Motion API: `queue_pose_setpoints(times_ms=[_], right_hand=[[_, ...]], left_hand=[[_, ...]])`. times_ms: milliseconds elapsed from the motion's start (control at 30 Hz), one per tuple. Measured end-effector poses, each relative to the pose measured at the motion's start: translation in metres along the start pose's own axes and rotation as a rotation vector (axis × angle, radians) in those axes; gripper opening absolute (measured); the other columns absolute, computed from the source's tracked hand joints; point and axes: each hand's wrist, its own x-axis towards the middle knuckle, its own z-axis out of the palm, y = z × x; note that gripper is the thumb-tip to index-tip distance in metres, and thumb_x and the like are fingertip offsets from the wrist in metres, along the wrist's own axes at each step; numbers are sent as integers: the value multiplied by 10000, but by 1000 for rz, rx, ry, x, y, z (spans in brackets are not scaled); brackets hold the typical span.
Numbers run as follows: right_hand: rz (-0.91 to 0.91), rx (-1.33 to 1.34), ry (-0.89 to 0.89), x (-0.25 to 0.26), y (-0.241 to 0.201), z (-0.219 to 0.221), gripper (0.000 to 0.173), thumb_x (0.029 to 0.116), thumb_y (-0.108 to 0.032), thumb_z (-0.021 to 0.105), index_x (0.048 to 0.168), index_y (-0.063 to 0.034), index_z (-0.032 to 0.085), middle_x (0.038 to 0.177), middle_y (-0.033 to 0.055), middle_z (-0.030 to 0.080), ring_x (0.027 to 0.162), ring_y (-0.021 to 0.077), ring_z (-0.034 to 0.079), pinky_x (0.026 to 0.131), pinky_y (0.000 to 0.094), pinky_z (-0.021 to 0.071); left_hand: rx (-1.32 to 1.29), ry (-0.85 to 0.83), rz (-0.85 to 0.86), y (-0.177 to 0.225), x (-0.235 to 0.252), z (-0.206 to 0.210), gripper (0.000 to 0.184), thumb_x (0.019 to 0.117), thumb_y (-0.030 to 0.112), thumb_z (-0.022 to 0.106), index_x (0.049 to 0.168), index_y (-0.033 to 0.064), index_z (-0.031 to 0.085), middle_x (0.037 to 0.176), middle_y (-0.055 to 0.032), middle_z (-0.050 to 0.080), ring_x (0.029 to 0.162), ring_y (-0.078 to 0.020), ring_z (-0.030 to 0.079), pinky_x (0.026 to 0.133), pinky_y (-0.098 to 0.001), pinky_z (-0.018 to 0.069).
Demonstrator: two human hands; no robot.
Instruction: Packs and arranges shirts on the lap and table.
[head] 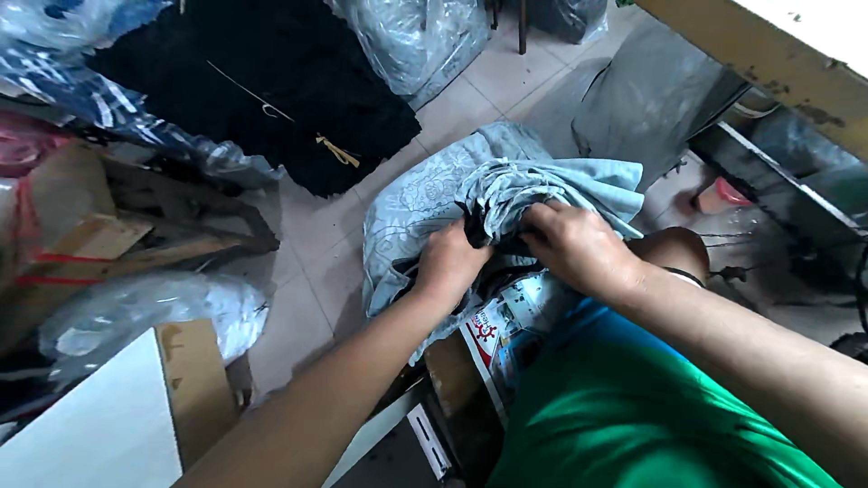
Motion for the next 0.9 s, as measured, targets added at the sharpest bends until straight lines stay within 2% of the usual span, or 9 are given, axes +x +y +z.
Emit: queue_pose_setpoints(times_ms=[33,133,267,367,500,600,733,833,900], right_hand=[[-77,-6,4,-9,2,10,129,923,-68,675,1026,9,693,945,193,697,797,345,722,662,514,596],[-326,-142,-118,-36,24,38,124,858,28,684,979,17,706,995,218,708,1005,401,706,852,538,579],[-224,-308,-330,-37,42,39,236,839,140,671,1052,50,717,1082,268,674,1001,438,695,807,520,594],[-204,-309,-404,-33,42,35,229,866,145,642,1065,58,713,1136,270,656,1064,432,673,879,507,577],[-28,-323,-462,-32,33,34,241,917,119,594,1138,85,684,1212,276,648,1092,439,671,879,539,567],[-2,-219,-383,-29,29,30,171,920,35,637,1075,63,701,1175,256,672,1058,429,686,840,564,575],[-23,-145,-237,-16,27,-6,125,885,-21,691,977,62,697,1050,268,675,972,451,688,787,601,560],[12,-113,-80,-2,27,-21,111,867,-34,692,933,55,688,913,238,657,819,411,688,681,574,548],[95,-81,-52,6,20,-21,118,894,-60,665,947,45,675,895,224,668,804,400,694,664,568,549]], left_hand=[[9,-7,-6,0,2,-3,362,930,199,757,1158,-68,666,1034,-291,690,1032,-461,665,903,-666,483],[41,-23,-18,0,5,-8,324,938,199,745,1118,-62,677,989,-281,687,992,-453,665,867,-654,483],[34,-52,-39,3,6,-12,320,934,179,747,1144,-52,675,1017,-281,683,1016,-450,655,889,-644,477],[4,-57,-64,2,9,-13,301,933,171,745,1137,-39,678,1005,-262,681,995,-422,651,867,-629,476],[3,-47,-47,0,9,-10,306,937,182,746,1134,-43,679,1018,-267,684,1021,-429,649,885,-635,468],[-13,-41,-53,-3,8,-7,330,939,180,740,1170,-47,672,1051,-273,685,1057,-432,646,915,-641,462],[-18,-108,-52,-3,6,-6,533,938,256,759,1318,-71,578,1172,-311,650,1163,-467,608,988,-664,438],[106,-122,26,-3,1,1,964,808,489,845,1448,-108,440,1372,-328,549,1302,-475,526,1079,-669,381],[206,-69,38,2,-5,8,1034,767,533,859,1450,-119,438,1402,-335,520,1308,-485,511,1072,-673,363]])
